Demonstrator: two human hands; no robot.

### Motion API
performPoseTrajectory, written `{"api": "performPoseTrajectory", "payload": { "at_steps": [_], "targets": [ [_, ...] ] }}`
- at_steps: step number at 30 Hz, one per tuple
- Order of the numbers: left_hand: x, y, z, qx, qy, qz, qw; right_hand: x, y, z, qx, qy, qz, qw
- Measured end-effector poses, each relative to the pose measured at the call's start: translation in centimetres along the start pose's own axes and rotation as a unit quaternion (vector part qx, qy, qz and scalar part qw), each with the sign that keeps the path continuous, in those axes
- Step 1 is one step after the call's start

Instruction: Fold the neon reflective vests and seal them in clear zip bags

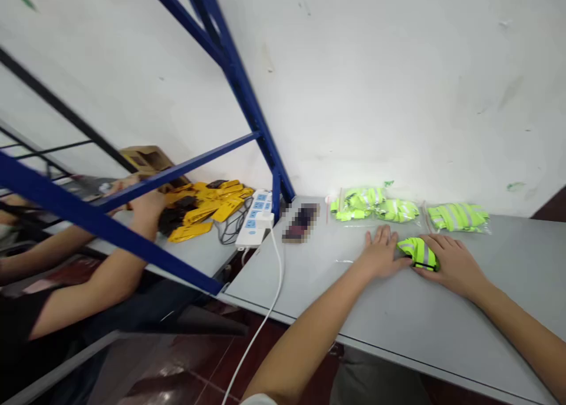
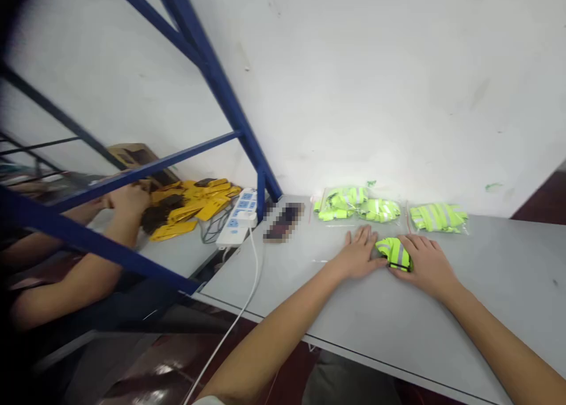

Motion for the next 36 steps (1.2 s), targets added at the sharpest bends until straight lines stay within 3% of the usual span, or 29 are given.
{"api": "performPoseTrajectory", "payload": {
  "at_steps": [3, 6, 8, 14, 18, 23, 31, 36],
  "targets": [
    [0.8, -1.3, 0.2, -0.043, -0.008, 0.059, 0.997, 0.2, -0.1, 0.4, -0.022, 0.0, 0.003, 1.0],
    [1.8, -1.2, 1.3, -0.102, -0.014, 0.138, 0.985, 0.3, -0.3, 0.4, -0.038, -0.011, -0.006, 0.999],
    [2.2, -0.9, 1.8, -0.109, -0.012, 0.173, 0.979, 0.4, -0.5, 0.4, -0.047, -0.023, -0.011, 0.999],
    [2.4, -0.3, 2.5, -0.1, 0.028, 0.192, 0.976, 0.7, -0.7, 0.6, -0.053, -0.059, -0.014, 0.997],
    [2.5, -0.2, 3.5, -0.133, 0.024, 0.216, 0.967, 0.9, -0.7, 0.6, -0.035, -0.091, -0.015, 0.995],
    [1.3, -0.8, 4.3, -0.176, -0.026, 0.177, 0.968, 0.6, -1.0, 0.5, -0.045, -0.123, -0.021, 0.991],
    [0.7, -1.2, 3.4, -0.166, -0.064, 0.141, 0.974, 1.2, 0.9, 2.9, -0.077, -0.171, -0.121, 0.975],
    [0.3, -1.3, 3.3, -0.169, -0.085, 0.116, 0.975, 1.8, 1.0, 2.6, -0.054, -0.106, -0.087, 0.989]
  ]
}}
Point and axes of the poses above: each hand's wrist, its own y-axis away from the middle knuckle, its own x-axis out of the back of the hand, z = x × y, the point moved 6 cm from there along -y, towards the middle knuckle, and after that the axes turned 7 degrees about z, right-handed, at the moved point
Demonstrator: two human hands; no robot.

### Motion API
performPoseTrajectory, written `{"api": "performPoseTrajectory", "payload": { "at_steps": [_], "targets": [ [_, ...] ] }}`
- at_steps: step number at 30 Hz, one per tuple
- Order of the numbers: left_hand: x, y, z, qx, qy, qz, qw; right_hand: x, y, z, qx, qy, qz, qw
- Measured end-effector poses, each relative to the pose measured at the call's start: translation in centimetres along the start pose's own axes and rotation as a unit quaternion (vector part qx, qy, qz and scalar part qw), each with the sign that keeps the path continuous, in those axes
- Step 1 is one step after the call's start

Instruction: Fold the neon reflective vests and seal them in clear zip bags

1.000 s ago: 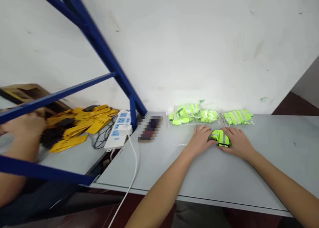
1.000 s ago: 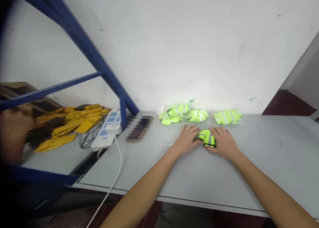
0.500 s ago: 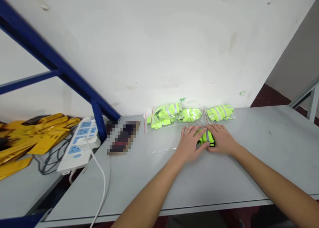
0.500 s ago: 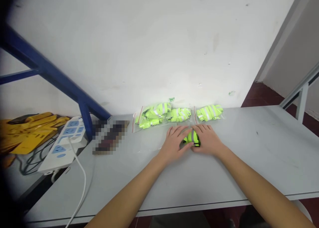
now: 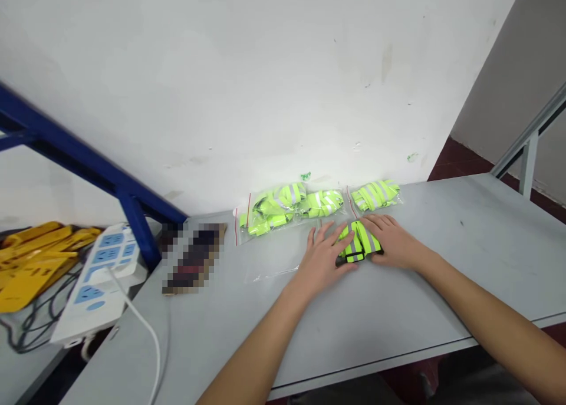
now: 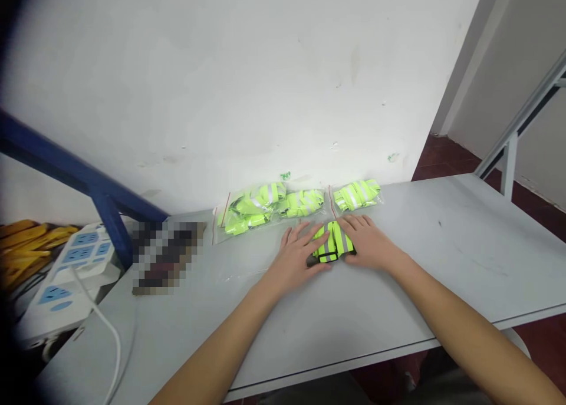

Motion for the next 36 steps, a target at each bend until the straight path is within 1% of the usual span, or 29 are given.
{"api": "performPoseTrajectory", "payload": {
  "at_steps": [4, 9, 12, 15, 19, 21, 24, 27, 29, 32, 36],
  "targets": [
    [0.1, -0.1, 0.0, -0.003, -0.021, 0.013, 1.0, -0.6, -0.6, -1.3, 0.019, 0.019, 0.019, 0.999],
    [0.7, -0.1, 0.8, -0.016, -0.017, 0.036, 0.999, -1.4, -0.9, -1.3, 0.008, 0.042, 0.032, 0.999],
    [0.9, -0.3, 0.8, 0.007, -0.005, 0.056, 0.998, -1.2, -1.2, -0.9, -0.005, 0.034, 0.045, 0.998],
    [1.0, -0.4, 0.4, 0.035, 0.01, 0.075, 0.997, -0.8, -1.4, -0.8, -0.004, 0.004, 0.047, 0.999],
    [1.1, -0.3, 0.1, 0.027, 0.037, 0.088, 0.995, -0.5, -1.4, -1.0, 0.007, -0.005, 0.035, 0.999],
    [1.4, -0.2, 0.2, 0.015, 0.049, 0.108, 0.993, -0.5, -1.3, -0.9, -0.01, 0.011, 0.033, 0.999],
    [2.0, -0.1, 0.3, 0.006, 0.077, 0.16, 0.984, -0.8, -1.4, -0.8, -0.041, 0.031, 0.028, 0.998],
    [2.2, -0.1, 0.1, 0.012, 0.109, 0.204, 0.973, -1.0, -1.7, -0.9, -0.056, 0.035, 0.021, 0.998],
    [2.1, -0.1, -0.1, 0.022, 0.119, 0.223, 0.967, -0.9, -1.9, -1.0, -0.064, 0.032, 0.024, 0.997],
    [1.8, -0.1, -0.5, 0.046, 0.124, 0.23, 0.964, -0.6, -2.1, -0.9, -0.089, 0.028, 0.017, 0.995],
    [2.0, -0.2, 0.0, 0.025, 0.093, 0.217, 0.971, -0.1, -2.1, -0.7, -0.11, 0.028, 0.003, 0.994]
  ]
}}
Point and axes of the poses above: each hand's wrist, its own y-axis away from the middle knuckle, its own x-axis out of the back of the hand, z = x × y, the point moved 6 cm from there along -y, towards the middle knuckle, and after that the axes turned 7 degrees about z, right-handed, at the moved point
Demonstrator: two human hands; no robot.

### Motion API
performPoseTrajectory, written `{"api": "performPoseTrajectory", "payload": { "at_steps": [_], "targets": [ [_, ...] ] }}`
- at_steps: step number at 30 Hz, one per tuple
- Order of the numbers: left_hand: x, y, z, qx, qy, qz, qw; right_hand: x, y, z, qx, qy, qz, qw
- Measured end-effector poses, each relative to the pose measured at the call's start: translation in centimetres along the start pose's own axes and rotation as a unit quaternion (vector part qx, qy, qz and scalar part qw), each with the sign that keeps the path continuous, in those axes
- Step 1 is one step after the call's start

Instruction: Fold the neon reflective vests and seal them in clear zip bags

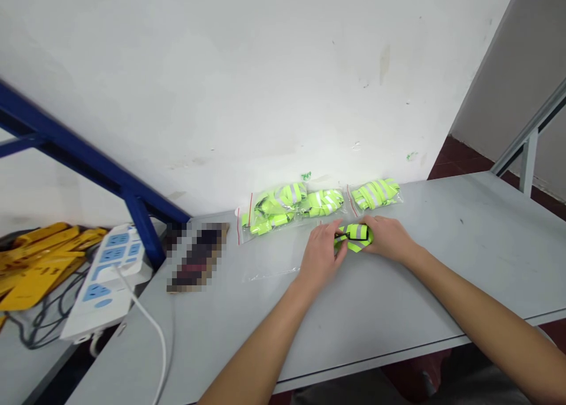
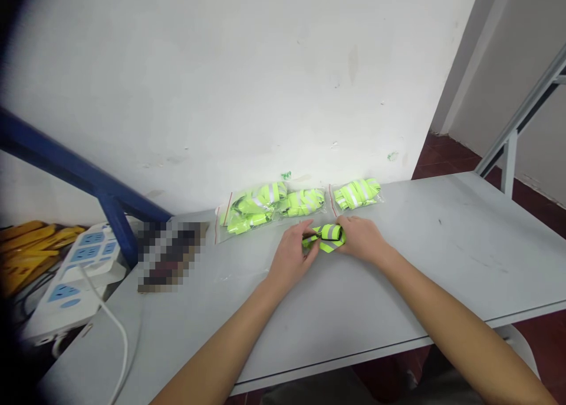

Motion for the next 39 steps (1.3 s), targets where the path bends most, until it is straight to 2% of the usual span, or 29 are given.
{"api": "performPoseTrajectory", "payload": {
  "at_steps": [4, 7, 12, 15, 19, 25, 28, 33, 36, 39],
  "targets": [
    [0.4, -0.3, 0.8, -0.037, -0.057, 0.004, 0.998, 0.2, 0.1, -0.1, 0.005, 0.018, 0.01, 1.0],
    [0.5, -0.4, 1.4, -0.053, -0.06, -0.004, 0.997, 0.1, 0.0, -0.3, 0.006, 0.045, 0.013, 0.999],
    [-0.4, -0.3, 1.1, -0.032, -0.015, -0.044, 0.998, -0.1, -0.2, -0.7, 0.012, 0.067, 0.003, 0.998],
    [-0.9, -0.2, 0.7, -0.03, -0.028, -0.06, 0.997, 0.0, -0.2, -0.9, 0.01, 0.069, 0.001, 0.998],
    [-0.9, -0.3, 0.9, -0.046, -0.033, -0.064, 0.996, 0.1, -0.2, -1.0, -0.001, 0.059, 0.004, 0.998],
    [-0.4, -0.4, 1.8, -0.083, 0.03, -0.068, 0.994, 0.4, -0.2, -1.2, -0.035, -0.011, -0.014, 0.999],
    [-0.1, -0.4, 1.7, -0.058, 0.063, -0.054, 0.995, 0.5, -0.1, -1.2, -0.053, -0.077, -0.034, 0.995],
    [0.0, -0.2, 1.1, 0.029, 0.088, -0.032, 0.995, 0.3, 0.2, -0.9, -0.061, -0.211, -0.091, 0.971],
    [-0.1, -0.2, 0.9, 0.059, 0.1, -0.024, 0.993, 0.6, 0.3, -0.9, -0.033, -0.211, -0.082, 0.974],
    [-0.4, -0.1, 0.7, 0.076, 0.109, -0.023, 0.991, 1.1, 0.3, -1.3, 0.002, -0.193, -0.048, 0.98]
  ]
}}
Point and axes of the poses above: each hand's wrist, its own y-axis away from the middle knuckle, its own x-axis out of the back of the hand, z = x × y, the point moved 6 cm from there along -y, towards the middle knuckle, and after that the axes turned 7 degrees about z, right-handed, at the moved point
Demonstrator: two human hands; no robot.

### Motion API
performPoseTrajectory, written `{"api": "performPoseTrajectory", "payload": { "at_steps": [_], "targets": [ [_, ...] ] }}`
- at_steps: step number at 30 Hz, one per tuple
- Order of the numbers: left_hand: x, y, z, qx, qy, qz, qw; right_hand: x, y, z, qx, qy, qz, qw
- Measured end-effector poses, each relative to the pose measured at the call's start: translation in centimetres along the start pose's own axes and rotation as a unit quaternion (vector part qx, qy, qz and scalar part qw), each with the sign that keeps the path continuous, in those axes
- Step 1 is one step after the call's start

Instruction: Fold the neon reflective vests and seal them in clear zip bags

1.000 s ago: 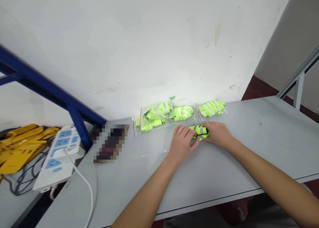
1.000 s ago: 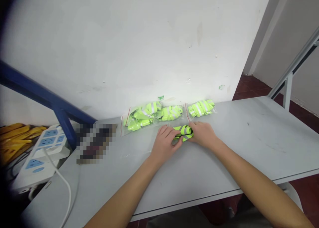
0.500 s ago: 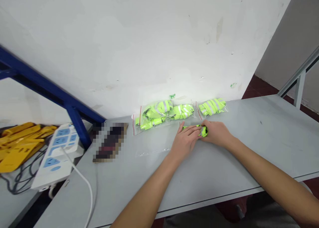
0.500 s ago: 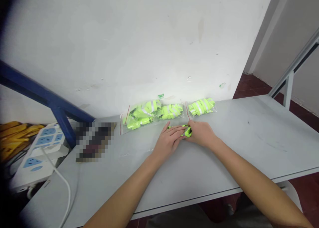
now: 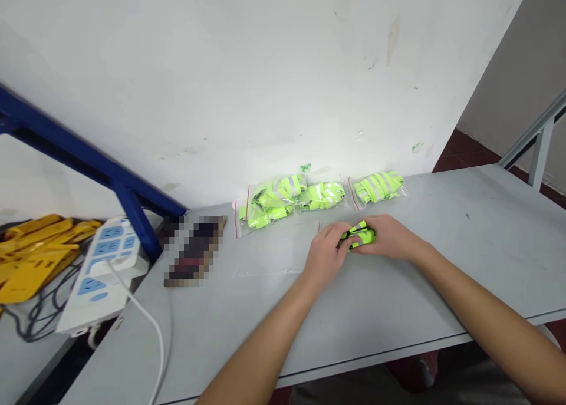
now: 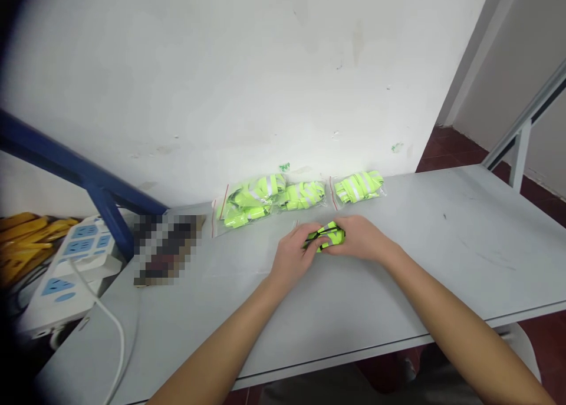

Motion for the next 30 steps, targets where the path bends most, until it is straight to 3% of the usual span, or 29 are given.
{"api": "performPoseTrajectory", "payload": {
  "at_steps": [5, 10, 16, 21, 24, 30],
  "targets": [
    [0.2, -0.1, -0.1, -0.01, 0.003, -0.011, 1.0, -0.1, 0.0, -0.5, 0.029, -0.003, 0.026, 0.999],
    [1.2, -0.3, 0.1, -0.013, 0.047, -0.004, 0.999, 0.0, -0.1, 0.8, -0.022, -0.083, 0.031, 0.996],
    [1.6, -0.5, -1.9, 0.095, 0.067, 0.041, 0.992, 0.1, 0.0, 2.3, -0.071, -0.142, 0.007, 0.987],
    [1.2, -1.3, -1.9, 0.092, 0.067, -0.025, 0.993, 0.1, 0.1, 1.5, -0.041, -0.151, -0.051, 0.986],
    [0.9, -1.2, -1.9, 0.102, 0.095, -0.037, 0.99, 0.3, 0.1, 1.2, -0.037, -0.123, -0.059, 0.99],
    [0.7, -0.2, -1.9, 0.171, 0.194, 0.056, 0.964, 0.0, -0.1, 0.5, -0.027, -0.073, -0.071, 0.994]
  ]
}}
Point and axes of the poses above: each hand's wrist, its own y-axis away from the middle knuckle, its own x-axis out of the back of the hand, z = x × y, the point moved 6 cm from there along -y, towards the middle knuckle, and after that the axes turned 7 degrees about z, right-handed, at the moved point
